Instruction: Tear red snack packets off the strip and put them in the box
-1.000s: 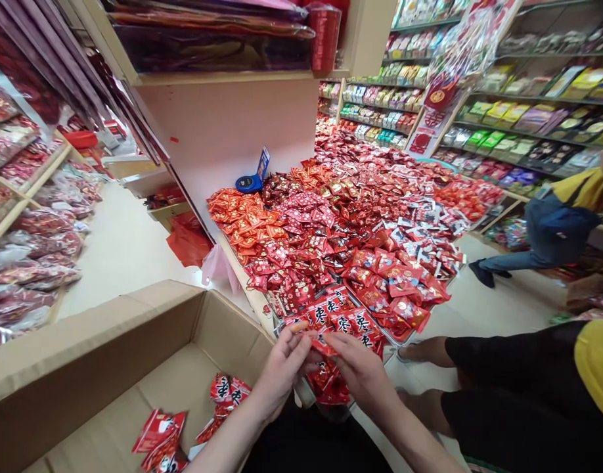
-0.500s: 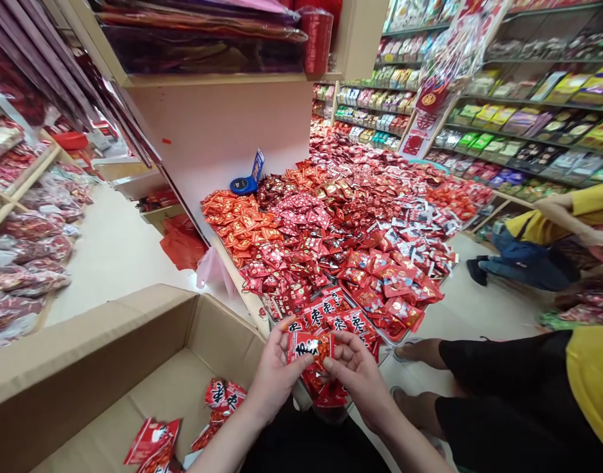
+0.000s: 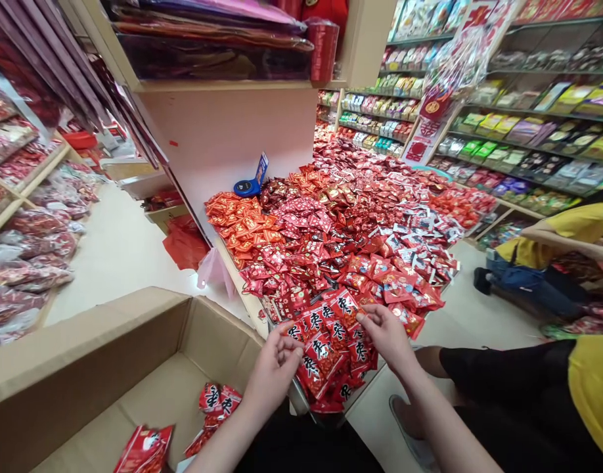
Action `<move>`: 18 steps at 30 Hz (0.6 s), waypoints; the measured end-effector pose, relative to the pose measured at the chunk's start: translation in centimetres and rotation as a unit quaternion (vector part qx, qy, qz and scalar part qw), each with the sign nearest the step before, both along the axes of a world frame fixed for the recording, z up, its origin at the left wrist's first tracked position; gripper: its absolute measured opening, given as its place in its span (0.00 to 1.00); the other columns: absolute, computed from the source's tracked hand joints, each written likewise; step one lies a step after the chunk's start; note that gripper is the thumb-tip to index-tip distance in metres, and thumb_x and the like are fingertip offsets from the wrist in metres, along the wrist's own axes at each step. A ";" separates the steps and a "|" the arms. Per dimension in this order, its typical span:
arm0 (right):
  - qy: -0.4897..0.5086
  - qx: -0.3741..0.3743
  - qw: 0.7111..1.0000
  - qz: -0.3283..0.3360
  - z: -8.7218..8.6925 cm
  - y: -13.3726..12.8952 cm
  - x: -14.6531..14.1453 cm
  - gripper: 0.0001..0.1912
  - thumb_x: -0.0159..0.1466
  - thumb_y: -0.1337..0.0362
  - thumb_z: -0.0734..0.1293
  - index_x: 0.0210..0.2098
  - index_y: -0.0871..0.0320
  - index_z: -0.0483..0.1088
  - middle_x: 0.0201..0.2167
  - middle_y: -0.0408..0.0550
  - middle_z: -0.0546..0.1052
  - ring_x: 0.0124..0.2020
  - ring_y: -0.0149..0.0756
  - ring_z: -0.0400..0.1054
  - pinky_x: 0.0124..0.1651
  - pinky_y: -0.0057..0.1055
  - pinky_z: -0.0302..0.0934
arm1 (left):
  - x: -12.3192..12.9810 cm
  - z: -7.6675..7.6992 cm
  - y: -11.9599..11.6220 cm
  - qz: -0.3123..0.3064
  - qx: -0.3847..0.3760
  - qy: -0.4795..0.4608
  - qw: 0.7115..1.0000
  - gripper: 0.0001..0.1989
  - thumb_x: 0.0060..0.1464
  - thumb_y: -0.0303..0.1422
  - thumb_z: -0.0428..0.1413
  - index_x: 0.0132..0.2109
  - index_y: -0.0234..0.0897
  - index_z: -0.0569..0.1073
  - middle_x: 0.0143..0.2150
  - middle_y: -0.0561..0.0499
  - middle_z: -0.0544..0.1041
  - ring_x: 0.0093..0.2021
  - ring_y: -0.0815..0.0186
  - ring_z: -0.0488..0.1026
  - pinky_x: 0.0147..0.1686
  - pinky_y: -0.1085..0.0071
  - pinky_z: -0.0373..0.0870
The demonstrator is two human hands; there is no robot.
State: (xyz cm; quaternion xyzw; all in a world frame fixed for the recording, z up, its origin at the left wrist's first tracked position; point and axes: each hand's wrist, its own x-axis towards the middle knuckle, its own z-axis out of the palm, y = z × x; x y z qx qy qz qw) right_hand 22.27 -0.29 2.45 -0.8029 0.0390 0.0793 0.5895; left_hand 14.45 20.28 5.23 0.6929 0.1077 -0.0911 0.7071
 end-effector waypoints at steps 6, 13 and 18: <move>-0.039 -0.190 0.981 0.025 -0.9 1.8 2.5 0.09 0.53 0.61 0.63 0.32 0.58 0.66 0.21 0.45 0.70 0.25 0.38 0.66 0.30 0.33 0.57 | -0.5 0.3 -1.0 -0.101 0.033 0.025 0.994 0.14 0.49 0.33 0.50 0.43 0.31 0.65 0.31 0.52 0.66 0.31 0.68 0.63 0.35 0.68 0.61; -0.104 -0.303 0.945 0.063 2.2 1.8 2.3 0.12 0.57 0.62 0.59 0.37 0.63 0.68 0.38 0.60 0.70 0.41 0.48 0.64 0.42 0.41 0.56 | -1.5 0.2 -1.0 -0.200 0.107 0.036 0.973 0.10 0.48 0.33 0.50 0.38 0.35 0.69 0.23 0.58 0.61 0.23 0.71 0.57 0.24 0.73 0.53; -0.159 -0.203 0.913 0.316 6.4 8.9 -0.4 0.11 0.59 0.64 0.59 0.39 0.58 0.68 0.34 0.49 0.74 0.36 0.36 0.68 0.40 0.30 0.60 | -2.5 1.4 -1.8 -0.304 0.134 0.026 0.943 0.03 0.41 0.29 0.56 0.28 0.38 0.73 0.20 0.59 0.66 0.21 0.73 0.61 0.21 0.74 0.55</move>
